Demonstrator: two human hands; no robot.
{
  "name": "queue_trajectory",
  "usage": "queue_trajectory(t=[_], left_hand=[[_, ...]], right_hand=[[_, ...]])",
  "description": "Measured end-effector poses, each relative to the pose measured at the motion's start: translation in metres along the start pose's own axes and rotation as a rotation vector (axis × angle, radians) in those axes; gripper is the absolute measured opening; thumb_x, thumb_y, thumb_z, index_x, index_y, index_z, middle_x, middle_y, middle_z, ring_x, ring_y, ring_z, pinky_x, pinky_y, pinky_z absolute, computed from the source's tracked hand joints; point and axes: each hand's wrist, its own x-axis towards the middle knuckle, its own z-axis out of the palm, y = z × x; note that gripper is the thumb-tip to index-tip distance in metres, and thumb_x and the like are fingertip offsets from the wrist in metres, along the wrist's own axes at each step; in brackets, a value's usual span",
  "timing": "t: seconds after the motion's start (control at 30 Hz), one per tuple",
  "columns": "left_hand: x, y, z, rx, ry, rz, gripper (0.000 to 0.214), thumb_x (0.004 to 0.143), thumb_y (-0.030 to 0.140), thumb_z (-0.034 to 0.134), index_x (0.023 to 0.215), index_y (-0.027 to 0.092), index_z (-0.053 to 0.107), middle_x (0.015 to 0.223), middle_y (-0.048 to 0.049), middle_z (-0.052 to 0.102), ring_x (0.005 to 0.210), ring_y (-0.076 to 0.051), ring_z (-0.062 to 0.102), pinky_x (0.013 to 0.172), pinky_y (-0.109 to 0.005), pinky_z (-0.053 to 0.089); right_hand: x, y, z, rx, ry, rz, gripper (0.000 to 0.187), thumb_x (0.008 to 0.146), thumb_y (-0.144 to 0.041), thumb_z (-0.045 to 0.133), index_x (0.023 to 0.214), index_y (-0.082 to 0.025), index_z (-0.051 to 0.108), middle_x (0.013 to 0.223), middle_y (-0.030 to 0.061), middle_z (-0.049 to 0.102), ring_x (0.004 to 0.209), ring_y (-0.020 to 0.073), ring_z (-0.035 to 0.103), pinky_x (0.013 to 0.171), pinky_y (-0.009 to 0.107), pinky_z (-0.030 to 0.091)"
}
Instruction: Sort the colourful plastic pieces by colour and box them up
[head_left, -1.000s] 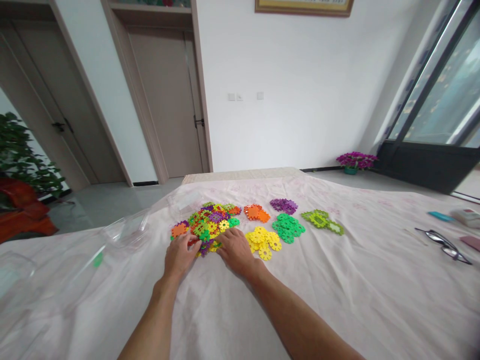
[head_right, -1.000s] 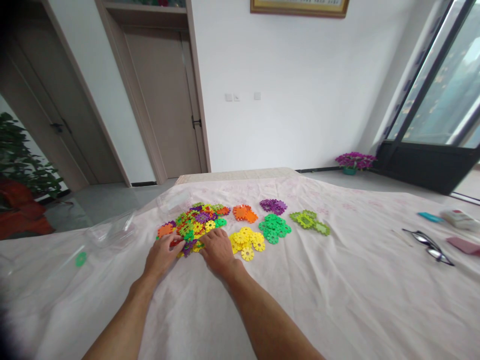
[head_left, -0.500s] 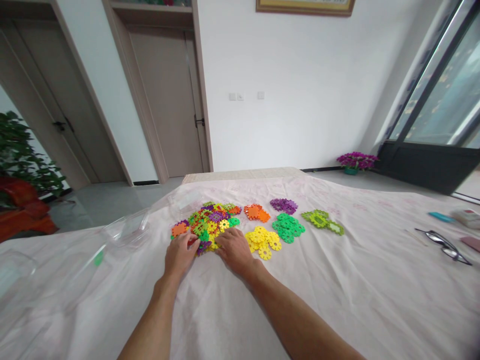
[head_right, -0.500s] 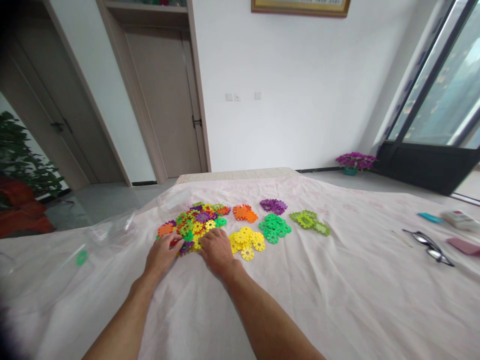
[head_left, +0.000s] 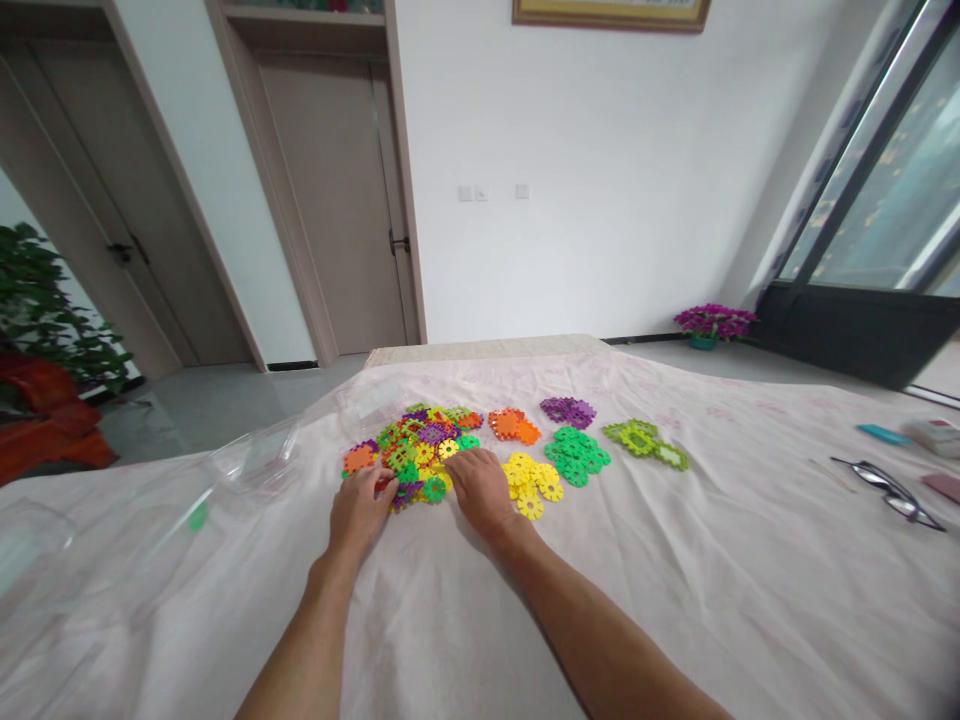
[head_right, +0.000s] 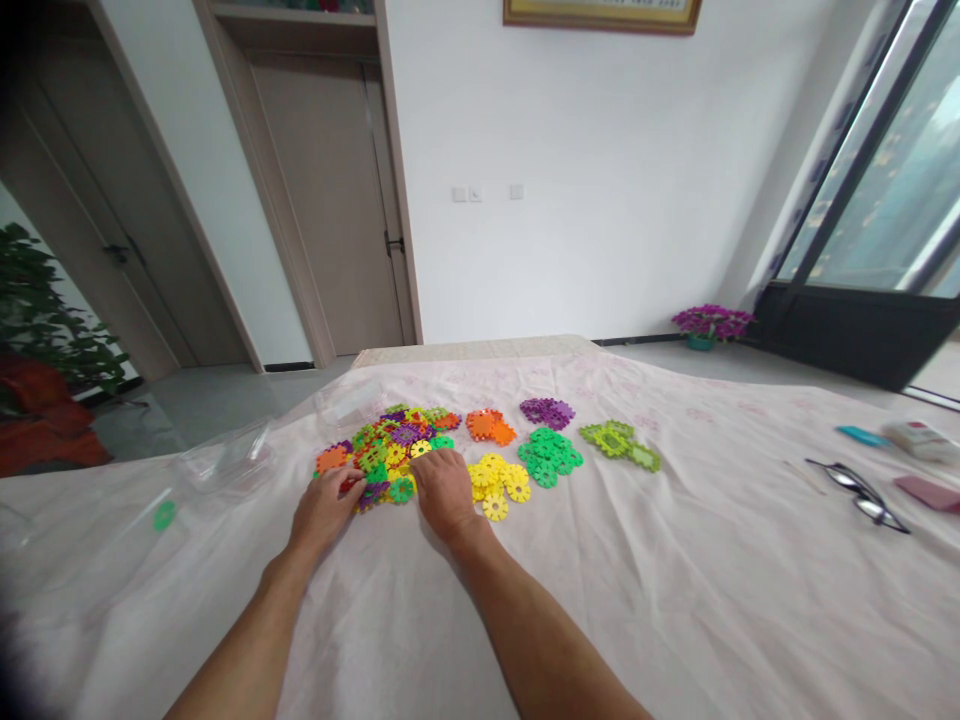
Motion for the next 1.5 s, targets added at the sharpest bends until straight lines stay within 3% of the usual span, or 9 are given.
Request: queue_trajectory(t=[0.13,0.27,0.4,0.53,0.7,0.87,1.0,1.3,1.5], left_hand=[[-0.001,-0.001,0.000,0.001,0.004,-0.005,0.027,0.092,0.040,0.051,0.102,0.024,0.071,0.118,-0.0061,0.069,0.109,-0.024,0.062,0.096,-0.035,0.045],[-0.001,-0.001,0.000,0.005,-0.003,-0.007,0.027,0.092,0.038,0.050,0.103,0.024,0.071,0.116,-0.0060,0.070,0.108,-0.023,0.062,0.096,-0.034,0.046],[0.000,0.000,0.000,0.015,-0.002,-0.004,0.027,0.092,0.037,0.050,0.102,0.024,0.071,0.120,-0.0066,0.069,0.109,-0.023,0.062,0.097,-0.035,0.046],[0.000,-0.001,0.001,0.010,0.004,-0.006,0.027,0.092,0.036,0.050,0.103,0.024,0.071,0.123,-0.0069,0.068,0.111,-0.023,0.062,0.100,-0.035,0.045],[-0.001,-0.001,0.001,0.005,-0.004,-0.011,0.028,0.093,0.036,0.049,0.103,0.024,0.071,0.123,-0.0067,0.068,0.111,-0.023,0.061,0.099,-0.036,0.045],[0.000,-0.001,0.001,0.007,-0.007,-0.003,0.027,0.093,0.037,0.049,0.103,0.025,0.071,0.121,-0.0065,0.069,0.110,-0.023,0.062,0.097,-0.035,0.046],[0.001,-0.003,0.002,-0.002,0.003,0.012,0.027,0.092,0.035,0.050,0.103,0.024,0.072,0.120,-0.0064,0.069,0.110,-0.022,0.062,0.099,-0.034,0.045],[0.000,-0.004,0.004,-0.006,0.023,0.022,0.027,0.092,0.033,0.049,0.101,0.022,0.072,0.118,-0.0071,0.070,0.112,-0.022,0.062,0.102,-0.034,0.044],[0.001,-0.004,0.003,0.005,0.005,0.013,0.027,0.093,0.034,0.049,0.102,0.023,0.071,0.120,-0.0068,0.069,0.110,-0.022,0.062,0.100,-0.035,0.045]], right_hand=[[0.006,0.024,-0.003,0.153,0.110,0.146,0.026,0.095,-0.021,0.050,0.109,-0.024,0.071,0.106,0.0055,0.074,0.099,0.0201,0.064,0.091,0.031,0.045],[0.011,0.049,-0.017,0.294,0.208,0.279,0.030,0.084,-0.015,0.049,0.100,-0.023,0.074,0.100,0.0019,0.076,0.093,0.0188,0.067,0.087,0.030,0.048],[0.010,0.067,-0.039,0.315,0.138,0.382,0.030,0.078,-0.016,0.047,0.085,-0.022,0.075,0.081,-0.0002,0.074,0.078,0.0177,0.067,0.071,0.026,0.047],[0.007,0.074,-0.049,0.222,0.139,0.387,0.028,0.082,-0.019,0.048,0.079,-0.024,0.076,0.092,0.0015,0.076,0.091,0.0200,0.066,0.080,0.029,0.046],[0.006,0.059,-0.039,0.145,0.194,0.221,0.019,0.084,-0.018,0.056,0.086,-0.021,0.074,0.094,0.0038,0.074,0.093,0.0197,0.064,0.089,0.030,0.044],[0.000,0.020,-0.022,0.049,-0.005,-0.021,0.013,0.086,-0.026,0.065,0.096,-0.023,0.074,0.096,0.0038,0.071,0.095,0.0203,0.059,0.089,0.032,0.041],[-0.007,-0.003,-0.007,-0.032,-0.131,-0.134,0.042,0.081,-0.043,0.075,0.118,-0.024,0.067,0.110,0.0061,0.067,0.105,0.0238,0.053,0.091,0.036,0.038],[-0.006,-0.013,0.000,-0.129,-0.222,-0.138,0.020,0.096,-0.037,0.058,0.106,-0.023,0.069,0.101,0.0056,0.067,0.102,0.0217,0.051,0.091,0.034,0.036],[-0.001,0.000,-0.005,-0.045,-0.097,0.046,0.025,0.101,-0.030,0.047,0.101,-0.024,0.072,0.098,0.0043,0.071,0.097,0.0196,0.058,0.086,0.030,0.039]])
